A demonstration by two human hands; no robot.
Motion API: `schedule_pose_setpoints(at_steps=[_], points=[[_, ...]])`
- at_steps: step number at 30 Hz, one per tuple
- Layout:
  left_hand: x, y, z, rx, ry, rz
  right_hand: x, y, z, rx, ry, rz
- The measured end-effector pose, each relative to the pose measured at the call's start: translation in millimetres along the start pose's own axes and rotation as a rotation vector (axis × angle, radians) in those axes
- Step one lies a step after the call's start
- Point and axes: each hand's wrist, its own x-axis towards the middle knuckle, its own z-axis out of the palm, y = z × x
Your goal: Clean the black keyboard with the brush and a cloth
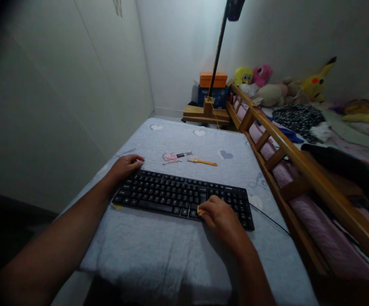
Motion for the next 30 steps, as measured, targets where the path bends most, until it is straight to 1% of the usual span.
schedule_pose_setpoints(at_steps=[3, 8, 9, 11, 14, 16, 20, 30], points=[[0, -1, 0.4, -0.012, 0.004, -0.005, -5, -3, -2, 0.001, -0.044, 0.016], [-2, 1, -0.1, -0.011, 0.007, -0.009, -10, -12, -10, 0.041, -0.165, 0.006], [-2, 1, -0.3, -0.012, 0.008, -0.009, -9, -14, -10, 0.052, -0.165, 0.002], [-2, 1, -0.5, -0.018, 0.007, -0.013, -5, -20, -9, 0.076, -0.122, -0.007], [-2, 0, -0.1, -0.030, 0.011, -0.020, 2, -27, 0, 0.100, -0.016, -0.014], [-1, -1, 0.4, -0.039, 0.017, -0.014, 6, -29, 7, 0.095, 0.013, -0.017], [-2, -1, 0.8, -0.056, 0.020, -0.003, 6, -27, 13, 0.070, 0.011, -0.008], [-1, -2, 0.2, -0.034, 0.017, -0.002, -11, -10, -1, -0.040, -0.048, 0.068]])
